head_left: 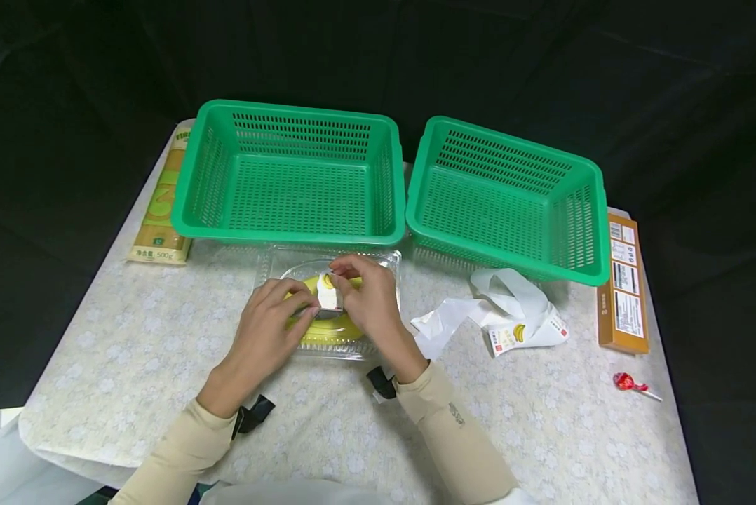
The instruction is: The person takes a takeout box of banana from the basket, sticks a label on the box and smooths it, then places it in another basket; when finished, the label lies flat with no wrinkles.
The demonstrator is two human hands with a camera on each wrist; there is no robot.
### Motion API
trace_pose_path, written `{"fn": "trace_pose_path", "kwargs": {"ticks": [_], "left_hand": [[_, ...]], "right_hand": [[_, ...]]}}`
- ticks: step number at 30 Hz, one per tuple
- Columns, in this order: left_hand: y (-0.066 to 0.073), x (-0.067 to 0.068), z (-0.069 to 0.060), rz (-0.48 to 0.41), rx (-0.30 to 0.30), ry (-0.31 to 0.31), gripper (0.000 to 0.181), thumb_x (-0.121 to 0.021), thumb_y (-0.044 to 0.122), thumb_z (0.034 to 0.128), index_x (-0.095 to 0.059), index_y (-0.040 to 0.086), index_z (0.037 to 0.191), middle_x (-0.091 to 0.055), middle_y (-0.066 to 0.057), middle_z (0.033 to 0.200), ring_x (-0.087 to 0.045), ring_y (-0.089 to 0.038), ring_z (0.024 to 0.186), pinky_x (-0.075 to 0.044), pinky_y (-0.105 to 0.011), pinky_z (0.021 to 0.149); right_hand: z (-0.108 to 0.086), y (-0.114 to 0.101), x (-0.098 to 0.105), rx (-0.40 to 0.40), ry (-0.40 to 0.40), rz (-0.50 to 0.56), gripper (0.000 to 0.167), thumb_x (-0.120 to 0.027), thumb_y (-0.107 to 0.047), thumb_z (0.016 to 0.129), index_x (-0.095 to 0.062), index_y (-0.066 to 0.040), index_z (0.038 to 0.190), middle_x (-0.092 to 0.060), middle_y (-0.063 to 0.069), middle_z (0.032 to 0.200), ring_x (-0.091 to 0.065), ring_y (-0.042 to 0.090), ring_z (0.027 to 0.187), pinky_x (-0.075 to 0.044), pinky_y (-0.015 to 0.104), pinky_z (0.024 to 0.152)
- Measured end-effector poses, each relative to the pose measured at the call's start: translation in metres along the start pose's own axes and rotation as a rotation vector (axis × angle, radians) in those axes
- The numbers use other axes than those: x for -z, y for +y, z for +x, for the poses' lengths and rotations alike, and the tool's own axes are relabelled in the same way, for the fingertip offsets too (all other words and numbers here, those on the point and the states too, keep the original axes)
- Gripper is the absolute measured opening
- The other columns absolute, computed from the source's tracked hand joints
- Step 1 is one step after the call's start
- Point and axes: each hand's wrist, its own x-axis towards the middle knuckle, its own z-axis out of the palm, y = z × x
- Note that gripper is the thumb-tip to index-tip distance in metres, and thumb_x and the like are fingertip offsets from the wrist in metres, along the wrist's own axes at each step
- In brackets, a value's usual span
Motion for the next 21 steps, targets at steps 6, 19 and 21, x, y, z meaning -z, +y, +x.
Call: {"fn": "trace_pose_path", "kwargs": {"ticks": [6,19,21], "left_hand": [[0.0004,0.0019,0.0017,0.009,0.015,-0.040,0.004,-0.075,0.016,0.0900,-0.076,0.013,0.092,-0.069,-0.006,0.108,-0.059,-0.026,0.103,-0.047,-0.045,0.092],[-0.0038,-0.0005,-0.0017,-0.038,-0.024,-0.038,0.006,-0.074,0.017,0.0915,-0.078,0.013,0.094,-0.071,-0.006,0.112,-0.060,-0.026,0.110,-0.044,-0.048,0.100],[-0.0041,-0.0009,-0.0023,-0.044,-0.026,-0.032,0.007,-0.074,0.018,0.0910,-0.078,0.013,0.093,-0.071,-0.005,0.111,-0.060,-0.026,0.110,-0.044,-0.047,0.100]], "right_hand": [[-0.0005,-0.0005,-0.0012,0.001,0.015,-0.025,0.012,-0.071,-0.003,0.091,-0.075,-0.004,0.101,-0.077,0.011,0.095,-0.075,0.026,0.089,-0.058,0.041,0.081],[-0.0014,0.0014,-0.0062,0.031,0.059,-0.091,0.011,-0.074,-0.005,0.088,-0.076,-0.005,0.099,-0.078,0.009,0.093,-0.071,0.025,0.089,-0.052,0.041,0.082],[-0.0016,0.0018,-0.0075,0.035,0.076,-0.117,0.010,-0.075,-0.007,0.088,-0.076,-0.007,0.098,-0.078,0.008,0.092,-0.069,0.025,0.090,-0.050,0.042,0.083]]}}
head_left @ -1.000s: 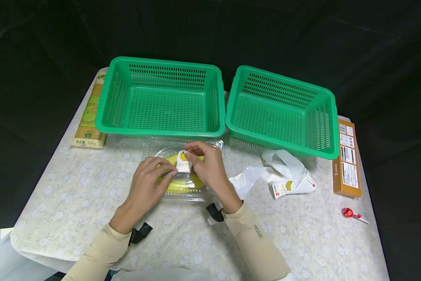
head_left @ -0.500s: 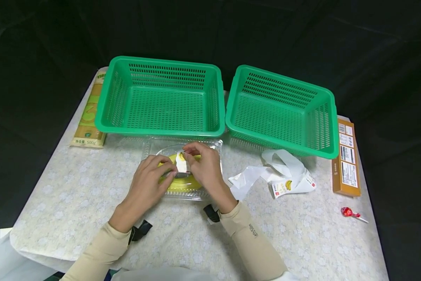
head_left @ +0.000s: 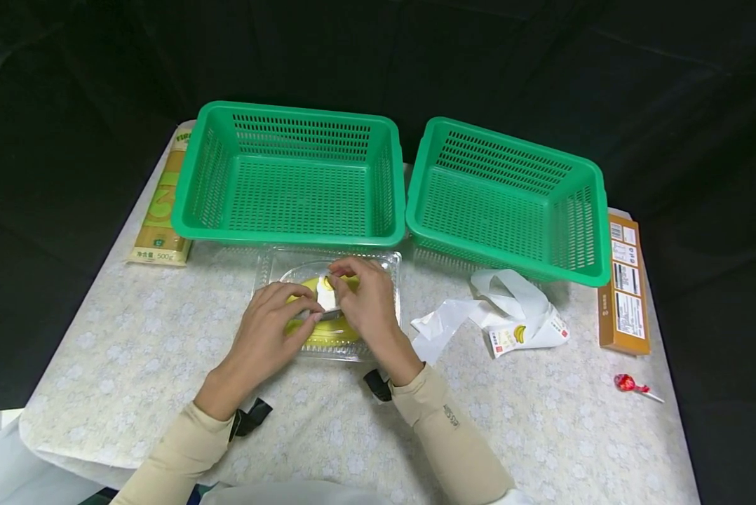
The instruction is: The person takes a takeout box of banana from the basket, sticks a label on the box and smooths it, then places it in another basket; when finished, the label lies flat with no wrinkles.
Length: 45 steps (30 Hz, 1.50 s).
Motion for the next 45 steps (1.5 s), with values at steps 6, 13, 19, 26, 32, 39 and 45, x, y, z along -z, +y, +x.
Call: {"fn": "trace_pose_path", "kwargs": {"ticks": [6,13,19,26,32,39,45], "left_hand": [[0.001,0.000,0.000,-0.010,0.008,0.010,0.007,-0.075,0.018,0.0910,-0.078,0.012,0.089,-0.071,-0.005,0.108,-0.061,-0.026,0.109,-0.044,-0.047,0.101],[0.002,0.001,0.001,-0.015,0.016,0.002,0.007,-0.077,0.019,0.0893,-0.078,0.012,0.088,-0.072,-0.005,0.107,-0.061,-0.026,0.108,-0.045,-0.048,0.100],[0.004,0.000,0.007,-0.002,0.018,0.012,0.010,-0.077,0.020,0.0889,-0.077,0.011,0.084,-0.072,-0.004,0.098,-0.062,-0.023,0.094,-0.048,-0.045,0.090],[0.005,-0.003,0.012,0.032,0.039,0.009,0.010,-0.077,0.019,0.0881,-0.075,0.012,0.081,-0.071,-0.003,0.094,-0.061,-0.023,0.088,-0.047,-0.040,0.080],[0.005,-0.003,0.012,0.038,0.057,-0.005,0.010,-0.080,0.020,0.0857,-0.074,0.013,0.083,-0.070,-0.003,0.094,-0.060,-0.023,0.089,-0.046,-0.041,0.080],[0.004,-0.004,0.012,0.033,0.058,-0.011,0.008,-0.081,0.020,0.0849,-0.075,0.015,0.089,-0.069,-0.002,0.098,-0.059,-0.023,0.091,-0.046,-0.042,0.083],[0.002,-0.004,0.012,0.067,0.037,-0.058,0.022,-0.077,0.023,0.0881,-0.075,0.015,0.108,-0.067,-0.008,0.119,-0.058,-0.029,0.112,-0.045,-0.048,0.098]], "right_hand": [[0.000,0.002,-0.002,0.018,0.016,-0.017,0.010,-0.076,-0.008,0.087,-0.077,-0.007,0.097,-0.078,0.008,0.090,-0.067,0.025,0.090,-0.050,0.040,0.083],[0.001,0.002,-0.002,0.015,0.014,-0.015,0.009,-0.075,-0.008,0.088,-0.077,-0.008,0.097,-0.077,0.008,0.089,-0.069,0.024,0.086,-0.051,0.039,0.082],[0.001,0.003,-0.003,0.016,0.017,-0.011,0.012,-0.075,-0.006,0.088,-0.076,-0.005,0.100,-0.076,0.008,0.094,-0.070,0.022,0.082,-0.053,0.034,0.074],[0.002,0.005,-0.003,0.008,0.018,-0.024,0.011,-0.072,-0.005,0.090,-0.075,-0.004,0.100,-0.073,0.009,0.096,-0.068,0.023,0.081,-0.055,0.035,0.074],[0.003,0.004,-0.003,0.017,0.017,-0.037,0.008,-0.072,-0.003,0.089,-0.076,-0.005,0.096,-0.073,0.008,0.093,-0.067,0.021,0.079,-0.053,0.036,0.075],[0.002,0.005,-0.001,0.029,0.002,-0.041,0.006,-0.072,-0.003,0.089,-0.076,-0.005,0.093,-0.072,0.009,0.091,-0.068,0.022,0.080,-0.053,0.038,0.079],[-0.003,0.004,0.002,0.054,-0.043,-0.093,0.011,-0.071,-0.008,0.092,-0.077,-0.005,0.101,-0.068,0.010,0.094,-0.064,0.025,0.086,-0.049,0.040,0.082]]}}
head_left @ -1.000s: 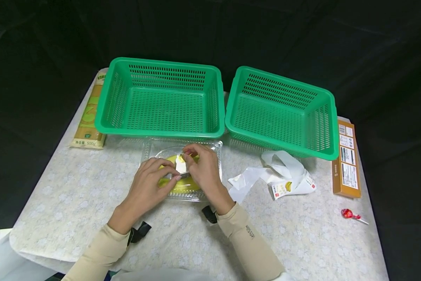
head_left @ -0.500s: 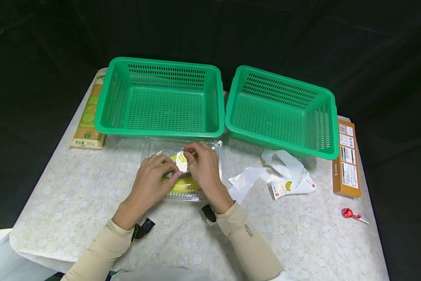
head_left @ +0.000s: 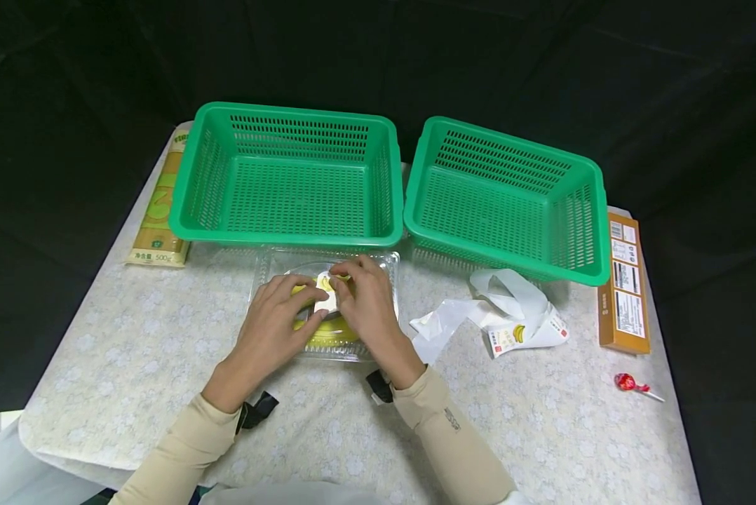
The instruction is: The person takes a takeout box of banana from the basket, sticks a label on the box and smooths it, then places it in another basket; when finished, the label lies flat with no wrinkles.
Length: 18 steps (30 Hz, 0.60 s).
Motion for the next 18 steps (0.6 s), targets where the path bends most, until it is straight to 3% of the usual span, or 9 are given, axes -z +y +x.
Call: {"fn": "trace_pose_path", "kwargs": {"ticks": [5,11,18], "left_hand": [[0.001,0.003,0.001,0.023,0.019,-0.070,0.037,-0.072,0.029,0.0923,-0.069,0.012,0.125,-0.059,-0.012,0.140,-0.049,-0.034,0.134,-0.037,-0.054,0.112],[0.001,0.004,0.002,0.063,0.050,-0.167,0.057,-0.064,0.037,0.0971,-0.053,0.009,0.146,-0.045,-0.014,0.156,-0.037,-0.035,0.147,-0.026,-0.058,0.121],[0.001,0.003,0.003,0.088,0.060,-0.209,0.060,-0.057,0.040,0.1006,-0.046,0.010,0.151,-0.037,-0.014,0.162,-0.031,-0.036,0.151,-0.019,-0.061,0.123]], "right_hand": [[-0.010,-0.002,0.003,0.044,-0.034,-0.102,0.020,-0.070,-0.014,0.094,-0.075,-0.005,0.112,-0.064,0.013,0.111,-0.058,0.030,0.101,-0.046,0.046,0.091],[-0.029,-0.003,0.006,0.095,-0.109,-0.231,0.035,-0.062,-0.021,0.100,-0.065,-0.005,0.131,-0.055,0.017,0.141,-0.052,0.035,0.128,-0.043,0.053,0.106],[-0.039,-0.005,0.007,0.139,-0.130,-0.290,0.040,-0.056,-0.020,0.103,-0.058,-0.003,0.139,-0.050,0.018,0.149,-0.047,0.036,0.139,-0.034,0.054,0.118]]}}
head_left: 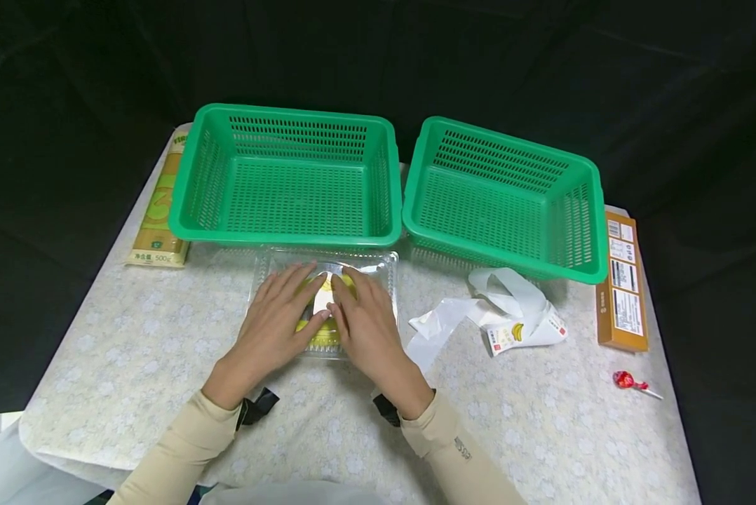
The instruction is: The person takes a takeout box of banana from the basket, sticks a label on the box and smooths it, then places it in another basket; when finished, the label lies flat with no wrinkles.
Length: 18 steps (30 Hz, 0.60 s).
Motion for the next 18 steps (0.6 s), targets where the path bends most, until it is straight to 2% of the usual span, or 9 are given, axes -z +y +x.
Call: {"fn": "trace_pose_path", "kwargs": {"ticks": [11,18], "left_hand": [[-0.0001,0.0000,-0.0006,0.010,-0.011,0.014,0.057,-0.057,0.038,0.1009,-0.047,0.010,0.150,-0.038,-0.014,0.161,-0.032,-0.037,0.150,-0.020,-0.061,0.122],[0.0006,0.0004,-0.0012,0.004,-0.007,0.017,0.058,-0.057,0.038,0.1007,-0.047,0.010,0.150,-0.039,-0.013,0.161,-0.032,-0.036,0.150,-0.020,-0.060,0.123]], "right_hand": [[-0.0028,-0.0003,-0.0009,-0.012,-0.008,-0.011,0.040,-0.054,-0.022,0.104,-0.058,-0.001,0.138,-0.048,0.018,0.152,-0.046,0.037,0.141,-0.037,0.054,0.117],[-0.0089,-0.0015,0.0010,-0.022,-0.046,0.001,0.044,-0.050,-0.024,0.106,-0.053,0.000,0.144,-0.044,0.018,0.156,-0.042,0.037,0.145,-0.035,0.055,0.118]]}}
